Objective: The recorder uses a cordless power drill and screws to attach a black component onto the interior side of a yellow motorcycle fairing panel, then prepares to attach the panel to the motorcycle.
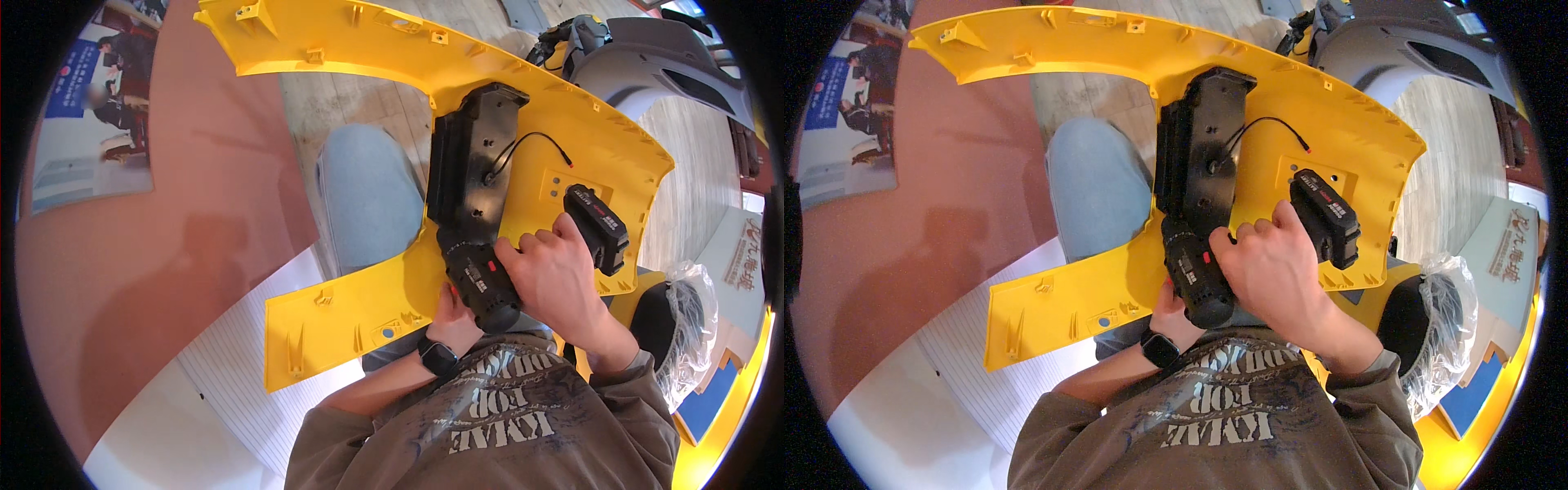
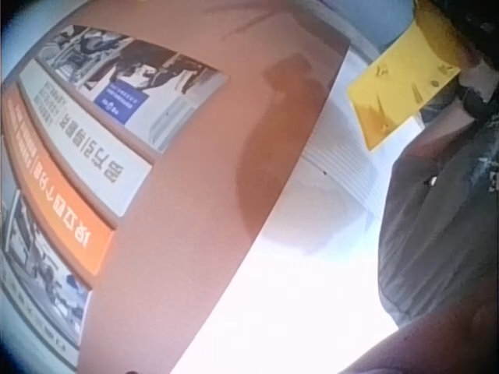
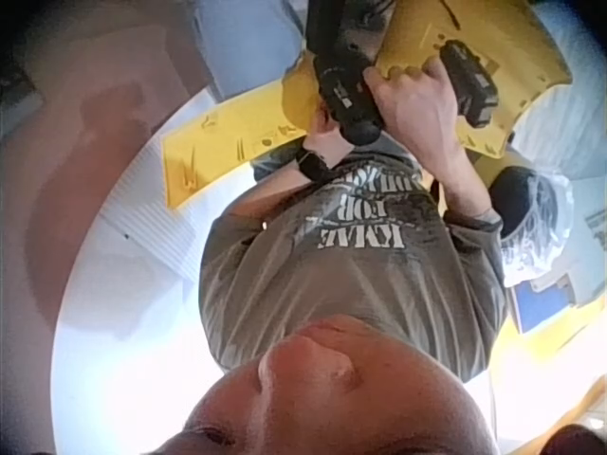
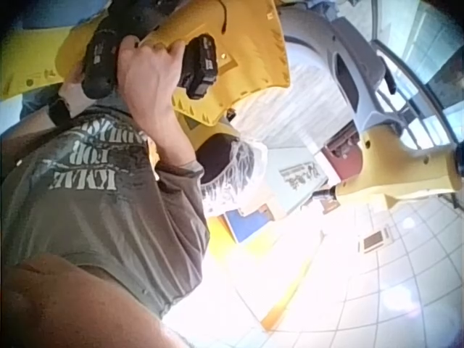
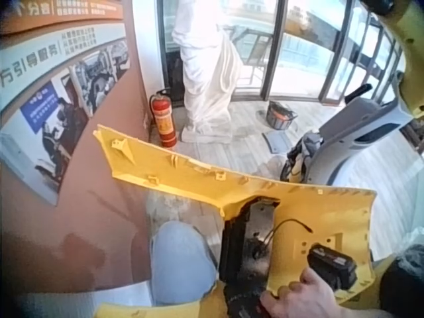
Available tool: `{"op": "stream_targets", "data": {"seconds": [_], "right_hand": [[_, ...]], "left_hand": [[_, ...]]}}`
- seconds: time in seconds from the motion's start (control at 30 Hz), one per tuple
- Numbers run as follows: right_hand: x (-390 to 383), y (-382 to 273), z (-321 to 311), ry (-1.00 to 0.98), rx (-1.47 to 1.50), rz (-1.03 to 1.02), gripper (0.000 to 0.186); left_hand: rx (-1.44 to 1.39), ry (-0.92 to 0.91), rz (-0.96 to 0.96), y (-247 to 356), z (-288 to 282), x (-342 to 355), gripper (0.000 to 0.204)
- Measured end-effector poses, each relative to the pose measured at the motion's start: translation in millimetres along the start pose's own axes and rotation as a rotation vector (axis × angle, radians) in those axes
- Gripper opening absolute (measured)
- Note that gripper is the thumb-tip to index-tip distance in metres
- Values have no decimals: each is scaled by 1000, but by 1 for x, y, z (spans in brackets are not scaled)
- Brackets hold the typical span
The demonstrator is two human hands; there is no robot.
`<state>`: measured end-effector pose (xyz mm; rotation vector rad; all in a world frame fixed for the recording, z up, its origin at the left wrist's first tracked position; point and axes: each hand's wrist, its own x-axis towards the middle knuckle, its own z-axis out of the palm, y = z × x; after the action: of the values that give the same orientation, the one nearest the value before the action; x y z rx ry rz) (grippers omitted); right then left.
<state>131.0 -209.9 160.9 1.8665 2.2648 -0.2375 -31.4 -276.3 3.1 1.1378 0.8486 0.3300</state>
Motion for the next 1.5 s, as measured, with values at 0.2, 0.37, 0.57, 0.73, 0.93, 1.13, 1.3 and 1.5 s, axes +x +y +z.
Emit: {"op": "stream_targets", "data": {"seconds": [0.2,0.37,0.57,0.73,0.93,1.13,1.3,1.5], "right_hand": [[-6,-3,-5,30,-29,-37,18],[-3,4,-10,-81,45,-49,16],[1,1,-25,40,-84,-93,27],[-34,41,-29,67,458,86,31],[-88,87,9,252,1877,524,42],[-97,103,77,448,2646,446,46],[-106,97,117,463,2821,513,44],[-111,91,151,420,2996,387,42]], "left_hand": [[-502,-72,-125,32,-10,3,49],[-867,-101,-132,30,-8,3,54],[-302,-20,-108,31,-16,-6,52],[1417,-37,361,40,-21,-4,37],[1686,184,673,47,-25,3,31],[1698,4,578,74,-32,5,37],[1673,-200,347,116,-16,9,50],[1727,-152,440,146,1,57,24]]}}
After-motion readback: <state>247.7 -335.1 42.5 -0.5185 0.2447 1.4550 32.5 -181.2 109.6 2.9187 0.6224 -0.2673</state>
